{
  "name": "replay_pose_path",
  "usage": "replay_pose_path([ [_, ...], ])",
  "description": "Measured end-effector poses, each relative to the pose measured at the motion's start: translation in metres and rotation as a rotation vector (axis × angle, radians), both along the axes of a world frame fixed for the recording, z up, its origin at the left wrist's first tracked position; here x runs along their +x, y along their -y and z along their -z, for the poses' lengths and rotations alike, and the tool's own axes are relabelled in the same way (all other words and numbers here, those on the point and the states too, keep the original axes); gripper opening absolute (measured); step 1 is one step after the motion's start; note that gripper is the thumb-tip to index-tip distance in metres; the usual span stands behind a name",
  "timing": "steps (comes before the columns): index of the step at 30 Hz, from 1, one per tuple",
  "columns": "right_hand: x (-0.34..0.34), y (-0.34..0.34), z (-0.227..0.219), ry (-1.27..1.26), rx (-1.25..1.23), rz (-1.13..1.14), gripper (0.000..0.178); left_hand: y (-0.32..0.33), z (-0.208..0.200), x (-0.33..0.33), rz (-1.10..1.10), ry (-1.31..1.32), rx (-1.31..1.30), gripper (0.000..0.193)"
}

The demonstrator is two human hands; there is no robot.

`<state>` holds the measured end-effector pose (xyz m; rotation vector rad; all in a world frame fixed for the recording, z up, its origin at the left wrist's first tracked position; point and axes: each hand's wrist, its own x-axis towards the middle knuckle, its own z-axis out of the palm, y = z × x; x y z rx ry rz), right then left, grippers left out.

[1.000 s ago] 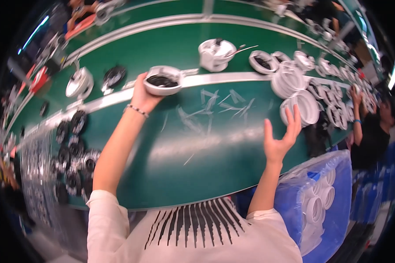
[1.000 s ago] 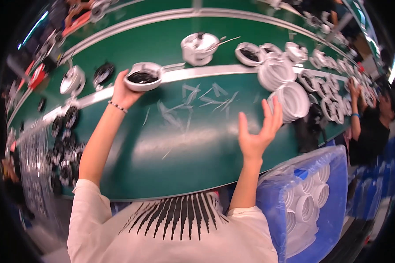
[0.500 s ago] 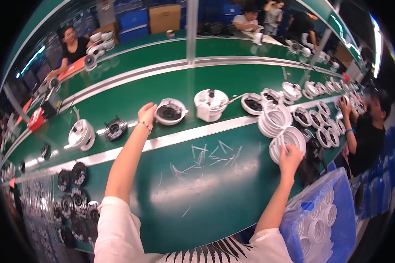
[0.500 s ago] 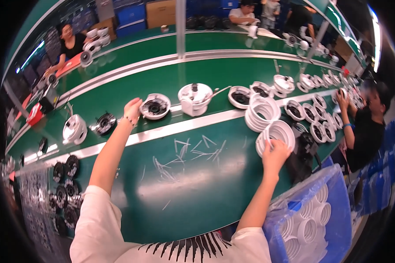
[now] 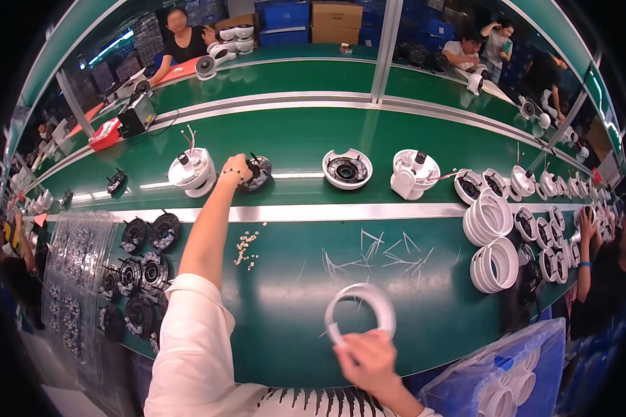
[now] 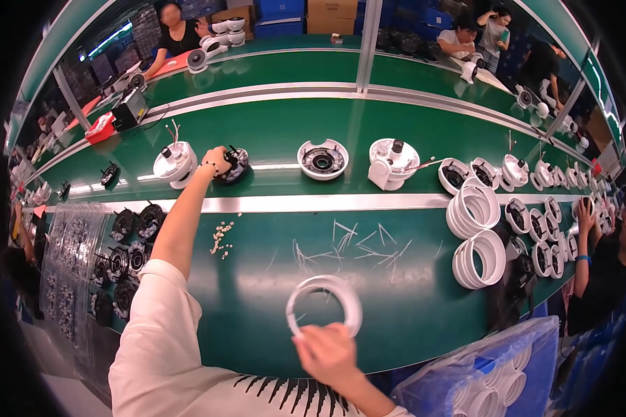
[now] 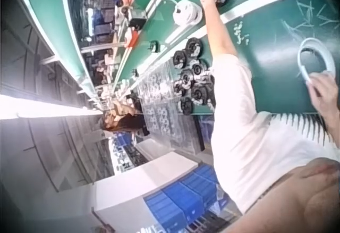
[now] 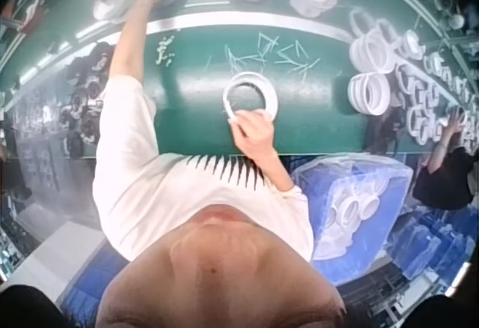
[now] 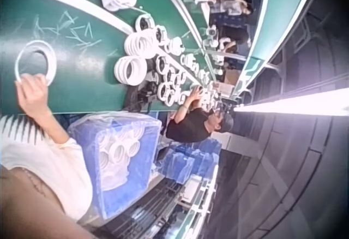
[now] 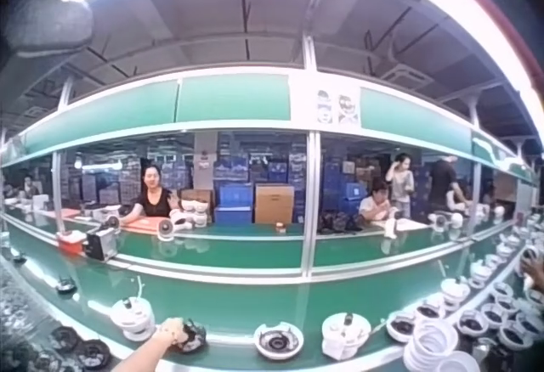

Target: Assembling electronic light fixtures on a factory production line.

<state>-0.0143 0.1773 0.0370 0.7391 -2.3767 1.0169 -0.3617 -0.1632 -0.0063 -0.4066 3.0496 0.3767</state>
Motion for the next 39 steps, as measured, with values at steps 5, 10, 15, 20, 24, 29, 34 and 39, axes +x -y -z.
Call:
replay_pose_path([
  [5, 0.018, 0.025, 0.038, 0.188, 0.067, -0.188, 0.017, -0.01, -0.005, 0.023, -0.114, -0.216, 0.362, 0.05],
  [10, -0.004, 0.021, -0.01, 0.391, 0.479, -0.112, 0.084, -0.042, -0.02, 0.1, -0.153, -0.288, 1.622, 0.016],
  [15, -0.027, 0.011, -0.004, 0.556, 0.579, -0.29, 0.111, -0.08, -0.033, 0.198, -0.068, -0.362, 1.767, 0.029],
  [20, -0.036, 0.02, -0.009, 0.577, 0.249, -0.373, 0.119, -0.093, -0.032, 0.244, -0.023, -0.578, 1.756, 0.04],
  [24, -0.067, 0.033, -0.003, 0.675, -0.738, -0.253, 0.107, -0.103, -0.002, 0.264, -0.052, -0.747, 1.774, 0.043],
  [29, -0.099, 0.083, 0.016, 0.652, -0.648, -0.162, 0.099, -0.125, 0.015, 0.274, 0.109, -0.608, 1.764, 0.054],
  [34, -0.102, 0.1, 0.051, 0.606, -0.489, -0.11, 0.11, -0.09, 0.003, 0.279, 0.289, 0.156, 2.488, 0.067],
  [39, -0.085, 0.099, 0.031, 0.575, -0.345, -0.206, 0.116, -0.094, -0.007, 0.277, -0.148, 0.158, 2.534, 0.062],
])
